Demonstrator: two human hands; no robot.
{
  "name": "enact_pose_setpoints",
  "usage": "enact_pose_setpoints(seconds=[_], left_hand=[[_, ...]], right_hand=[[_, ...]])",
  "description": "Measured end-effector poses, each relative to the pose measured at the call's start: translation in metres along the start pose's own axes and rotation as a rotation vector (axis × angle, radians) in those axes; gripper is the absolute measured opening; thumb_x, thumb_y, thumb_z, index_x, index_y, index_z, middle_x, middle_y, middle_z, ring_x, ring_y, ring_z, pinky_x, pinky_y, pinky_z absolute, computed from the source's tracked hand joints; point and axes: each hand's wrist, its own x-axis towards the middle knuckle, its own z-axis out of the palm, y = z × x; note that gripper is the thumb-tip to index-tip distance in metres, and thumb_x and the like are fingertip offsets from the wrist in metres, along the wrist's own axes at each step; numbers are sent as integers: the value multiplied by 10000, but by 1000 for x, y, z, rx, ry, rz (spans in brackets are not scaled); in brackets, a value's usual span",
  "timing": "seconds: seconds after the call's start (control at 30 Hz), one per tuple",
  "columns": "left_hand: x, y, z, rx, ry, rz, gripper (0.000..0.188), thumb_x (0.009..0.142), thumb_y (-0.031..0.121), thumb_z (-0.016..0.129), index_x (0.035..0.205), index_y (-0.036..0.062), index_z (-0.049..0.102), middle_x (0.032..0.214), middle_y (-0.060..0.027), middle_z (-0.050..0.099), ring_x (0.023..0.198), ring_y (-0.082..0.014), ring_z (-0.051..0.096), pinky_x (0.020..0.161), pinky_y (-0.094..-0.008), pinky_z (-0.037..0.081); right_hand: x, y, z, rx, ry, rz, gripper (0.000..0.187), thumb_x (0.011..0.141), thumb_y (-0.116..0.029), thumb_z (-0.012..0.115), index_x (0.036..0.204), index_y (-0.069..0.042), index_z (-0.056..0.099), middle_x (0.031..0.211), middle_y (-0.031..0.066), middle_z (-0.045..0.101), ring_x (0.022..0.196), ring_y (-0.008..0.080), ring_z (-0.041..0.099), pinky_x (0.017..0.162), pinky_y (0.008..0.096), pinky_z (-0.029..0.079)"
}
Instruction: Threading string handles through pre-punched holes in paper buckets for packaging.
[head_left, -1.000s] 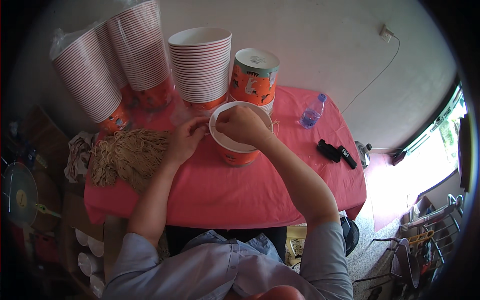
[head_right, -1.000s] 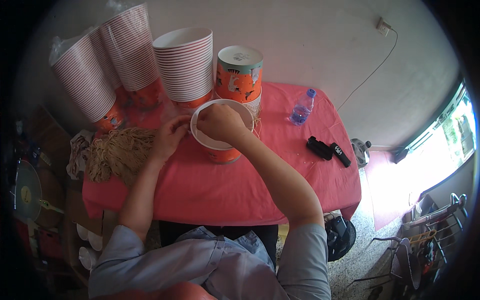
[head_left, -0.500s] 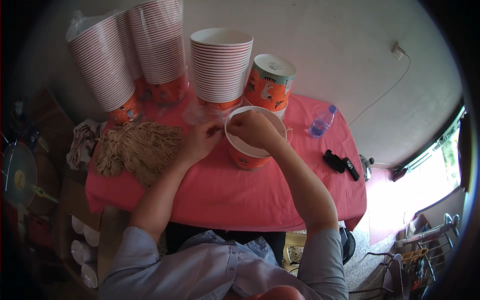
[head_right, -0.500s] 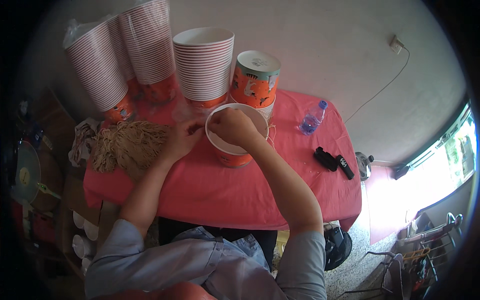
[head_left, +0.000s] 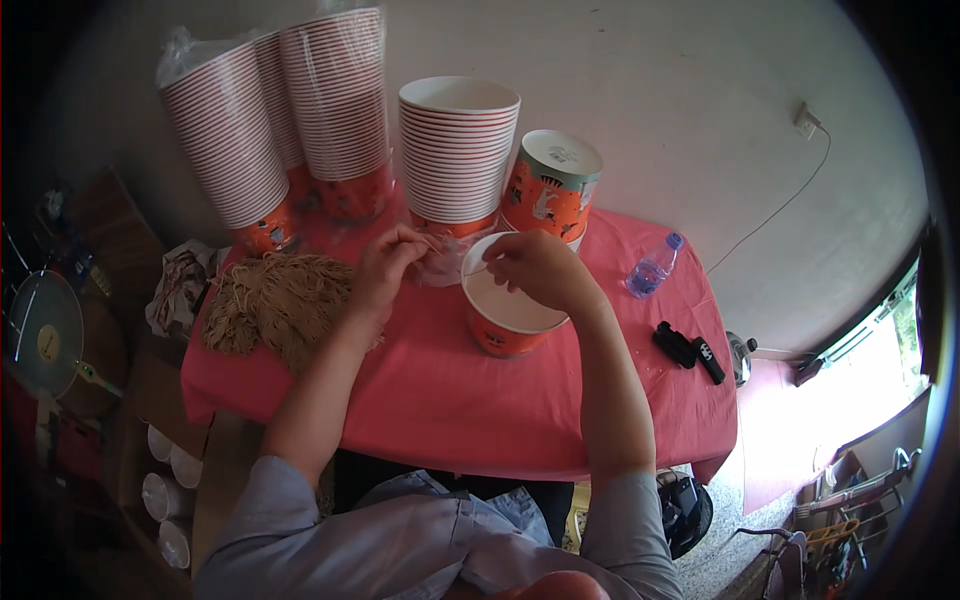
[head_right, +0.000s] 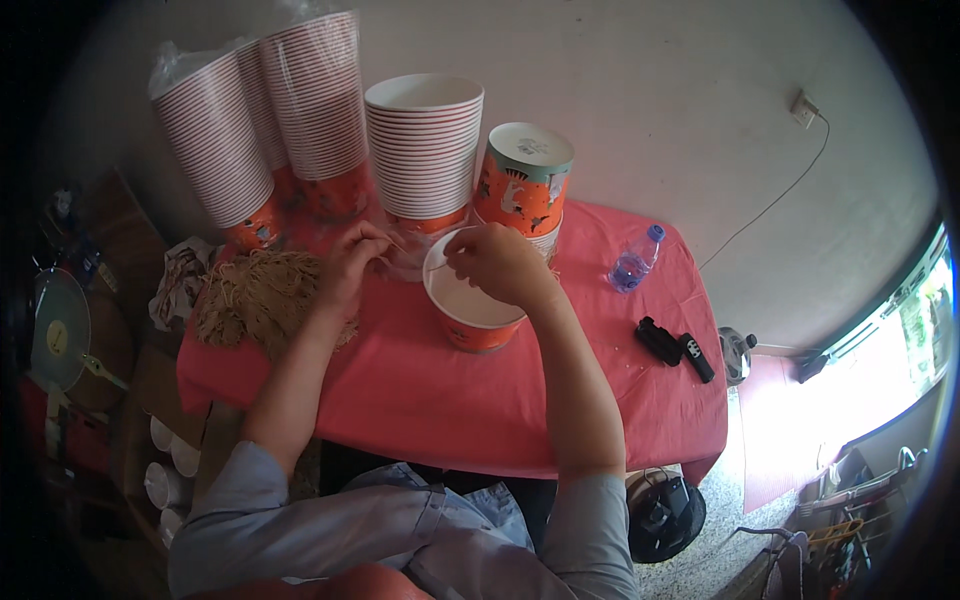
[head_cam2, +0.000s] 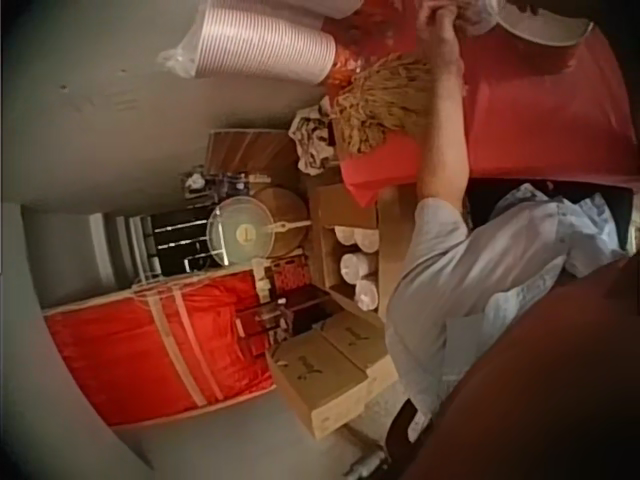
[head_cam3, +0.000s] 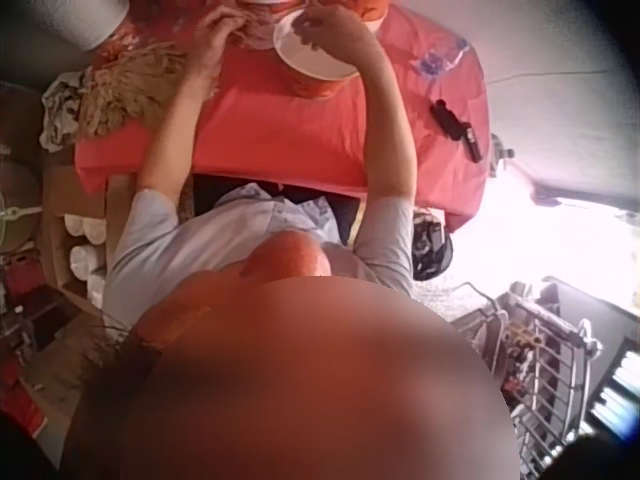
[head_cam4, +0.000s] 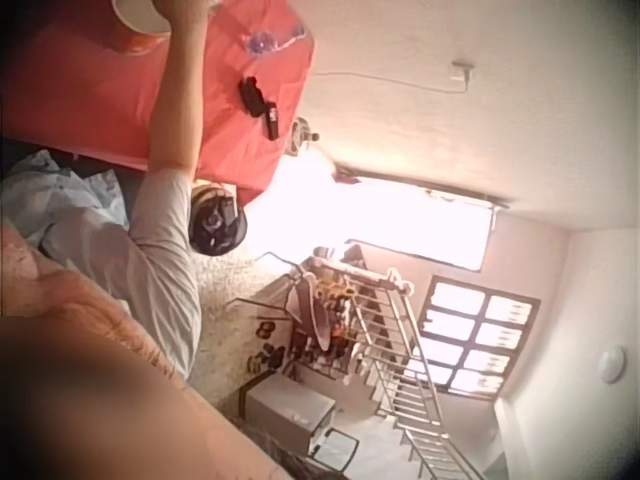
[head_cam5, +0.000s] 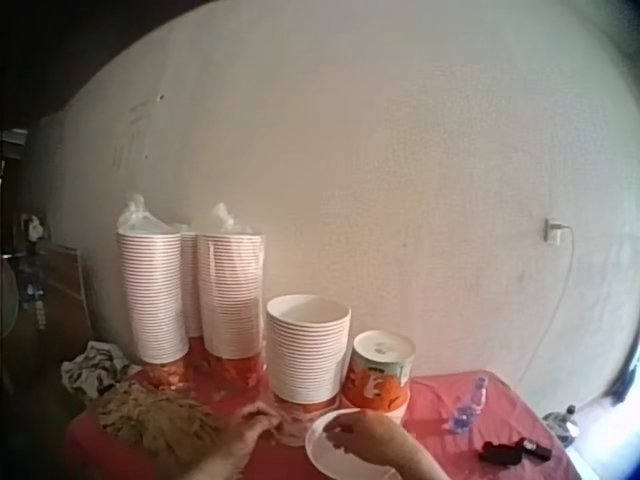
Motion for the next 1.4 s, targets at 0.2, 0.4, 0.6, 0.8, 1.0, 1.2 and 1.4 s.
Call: enact_pose_setpoints(seconds=[0.2,0.4,0.6,0.8,1.0,1.2,1.4], left_hand=[[25,43,29,410,-225,268,79,973,50,641,978,-6,697,939,-7,712,822,-58,631,707,-249,528],[31,65,71,456,-350,292,57,976,31,658,989,-16,686,930,-8,699,847,-82,648,779,-268,553],[33,58,61,490,-335,110,184,1047,126,672,1155,-13,725,953,-26,738,890,-87,675,812,-277,567],[42,50,51,424,-514,-73,240,1050,186,698,1164,-23,733,967,-45,762,884,-104,692,816,-281,568],[51,43,46,363,-440,-144,204,1052,201,702,1057,-2,729,874,-27,741,791,-79,658,715,-250,538],[49,45,49,373,-342,-175,201,1040,194,692,1004,4,745,768,2,687,700,-57,607,641,-248,493],[35,42,62,598,-471,-106,221,1013,185,671,1050,-15,757,737,9,649,682,-59,578,624,-266,470]], right_hand=[[-2,-16,-6,287,5,-26,311,957,-141,721,1243,-22,746,807,75,747,661,129,685,631,304,560],[-5,-18,-4,352,100,0,188,983,-139,720,1116,-10,753,772,37,711,659,92,653,601,266,538],[-2,-14,-5,437,112,-6,150,1009,-155,702,988,-11,736,787,13,698,687,79,655,604,252,537],[4,-5,-5,558,120,-5,133,1039,-158,688,1035,-27,712,841,7,705,719,66,654,610,243,543],[3,-6,-8,549,158,5,149,1041,-152,683,1114,-30,726,844,9,702,724,75,657,634,249,548],[-13,-11,-26,366,166,-31,245,992,-105,684,1220,-21,715,846,43,718,746,100,681,690,287,570],[-15,-12,-24,375,197,-118,253,994,-92,706,1241,-41,729,962,24,747,829,99,690,757,289,585]])
